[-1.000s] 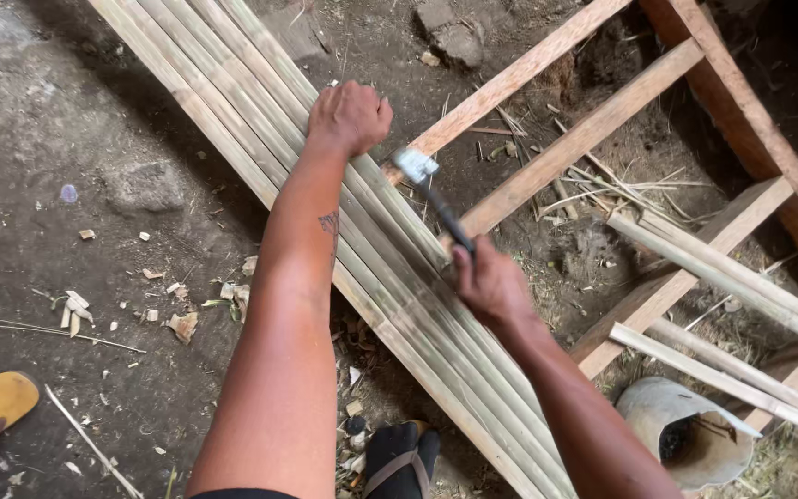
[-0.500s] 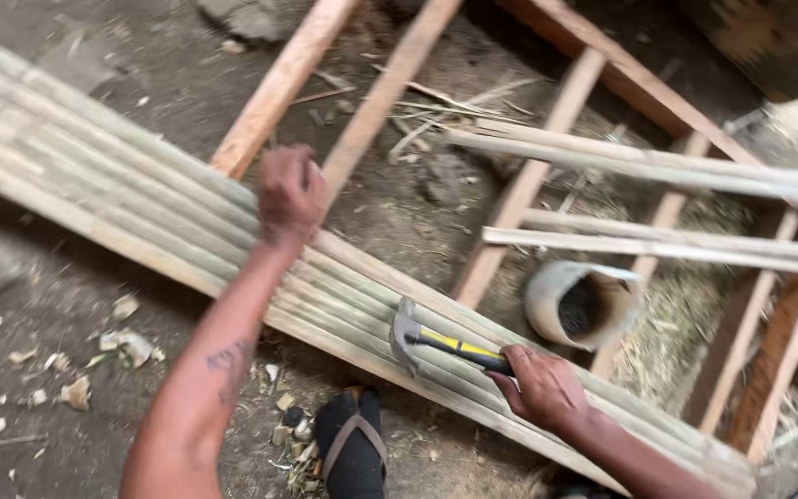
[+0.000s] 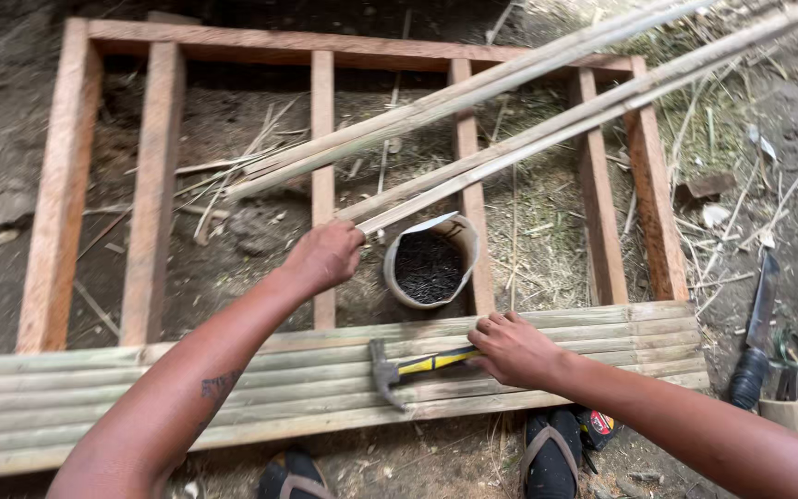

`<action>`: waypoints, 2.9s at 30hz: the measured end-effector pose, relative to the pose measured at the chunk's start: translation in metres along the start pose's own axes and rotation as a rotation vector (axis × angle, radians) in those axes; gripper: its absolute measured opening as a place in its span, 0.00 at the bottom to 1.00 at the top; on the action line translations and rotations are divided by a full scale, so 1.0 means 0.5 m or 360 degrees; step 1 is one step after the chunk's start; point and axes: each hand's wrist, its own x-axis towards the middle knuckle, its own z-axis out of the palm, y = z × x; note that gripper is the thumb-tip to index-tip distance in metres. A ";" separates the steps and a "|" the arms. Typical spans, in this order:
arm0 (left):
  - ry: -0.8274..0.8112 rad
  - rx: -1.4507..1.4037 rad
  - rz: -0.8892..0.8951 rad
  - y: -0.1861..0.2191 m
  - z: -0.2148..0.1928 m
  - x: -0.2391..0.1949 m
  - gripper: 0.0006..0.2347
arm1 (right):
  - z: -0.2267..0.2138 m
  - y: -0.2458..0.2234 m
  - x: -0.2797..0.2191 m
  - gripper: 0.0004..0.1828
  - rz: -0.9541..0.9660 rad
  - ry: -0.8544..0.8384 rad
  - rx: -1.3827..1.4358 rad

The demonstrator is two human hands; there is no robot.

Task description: The person hammers nails into bamboo slats laid across a wooden frame. They repeatedly pick up nails from a container, position them on the slats, and drive them in with a hammer. The work continues across the length of the frame.

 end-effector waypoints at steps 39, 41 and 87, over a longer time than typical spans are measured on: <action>0.0137 -0.0338 -0.0656 0.161 -0.055 -0.014 0.18 | -0.002 0.204 0.040 0.17 0.0644 0.0743 0.1667; 0.0232 -0.0291 -0.0642 0.180 -0.077 -0.049 0.17 | -0.036 0.204 0.033 0.18 0.0615 0.0833 0.1798; 0.0471 0.0194 -0.0278 0.250 -0.012 0.085 0.13 | -0.040 0.007 0.190 0.17 0.0591 0.0686 0.2911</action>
